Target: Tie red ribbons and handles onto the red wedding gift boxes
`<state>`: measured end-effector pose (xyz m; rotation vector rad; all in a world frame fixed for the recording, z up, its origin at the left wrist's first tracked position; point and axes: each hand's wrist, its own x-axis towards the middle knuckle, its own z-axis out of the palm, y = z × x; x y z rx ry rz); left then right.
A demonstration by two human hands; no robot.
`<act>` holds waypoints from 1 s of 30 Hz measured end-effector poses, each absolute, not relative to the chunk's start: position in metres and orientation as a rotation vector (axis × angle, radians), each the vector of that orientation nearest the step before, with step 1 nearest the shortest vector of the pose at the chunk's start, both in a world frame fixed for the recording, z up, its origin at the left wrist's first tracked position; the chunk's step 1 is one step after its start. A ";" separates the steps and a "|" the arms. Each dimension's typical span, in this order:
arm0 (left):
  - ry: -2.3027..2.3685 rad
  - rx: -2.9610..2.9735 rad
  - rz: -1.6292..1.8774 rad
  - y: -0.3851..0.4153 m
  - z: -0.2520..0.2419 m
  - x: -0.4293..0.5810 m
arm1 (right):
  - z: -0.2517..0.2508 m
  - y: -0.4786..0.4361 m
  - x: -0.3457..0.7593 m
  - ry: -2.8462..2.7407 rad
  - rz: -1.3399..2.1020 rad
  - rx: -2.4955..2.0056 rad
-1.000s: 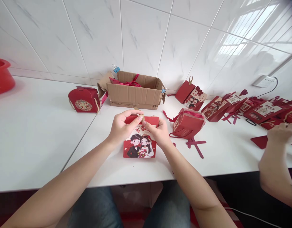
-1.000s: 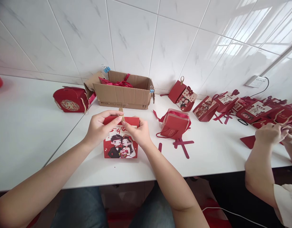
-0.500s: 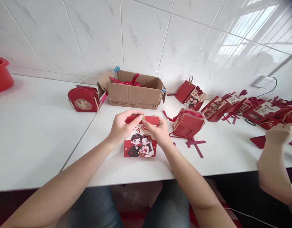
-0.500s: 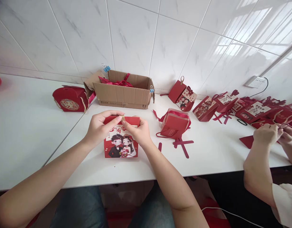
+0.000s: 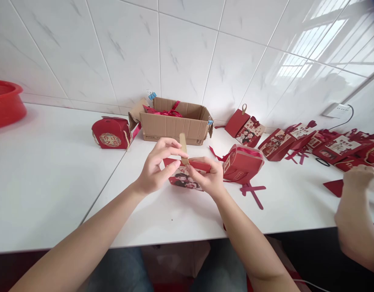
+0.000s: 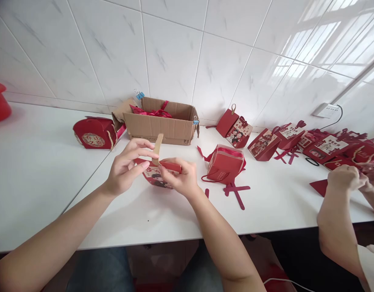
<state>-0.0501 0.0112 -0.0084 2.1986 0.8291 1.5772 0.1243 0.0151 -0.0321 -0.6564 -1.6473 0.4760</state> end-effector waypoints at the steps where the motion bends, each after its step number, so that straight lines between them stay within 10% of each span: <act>1: 0.784 2.190 1.558 0.010 -0.007 -0.051 | -0.033 0.015 0.125 -1.688 0.361 -0.611; 10: 1.254 1.746 1.699 0.047 -0.020 -0.069 | -0.041 0.032 0.132 -1.331 0.450 -0.839; 14: 1.898 1.923 1.058 0.079 -0.048 -0.090 | -0.042 0.047 0.141 -0.960 0.679 -0.913; 30: 1.805 2.013 0.989 0.112 -0.092 -0.092 | -0.049 0.054 0.136 -0.941 0.819 -0.967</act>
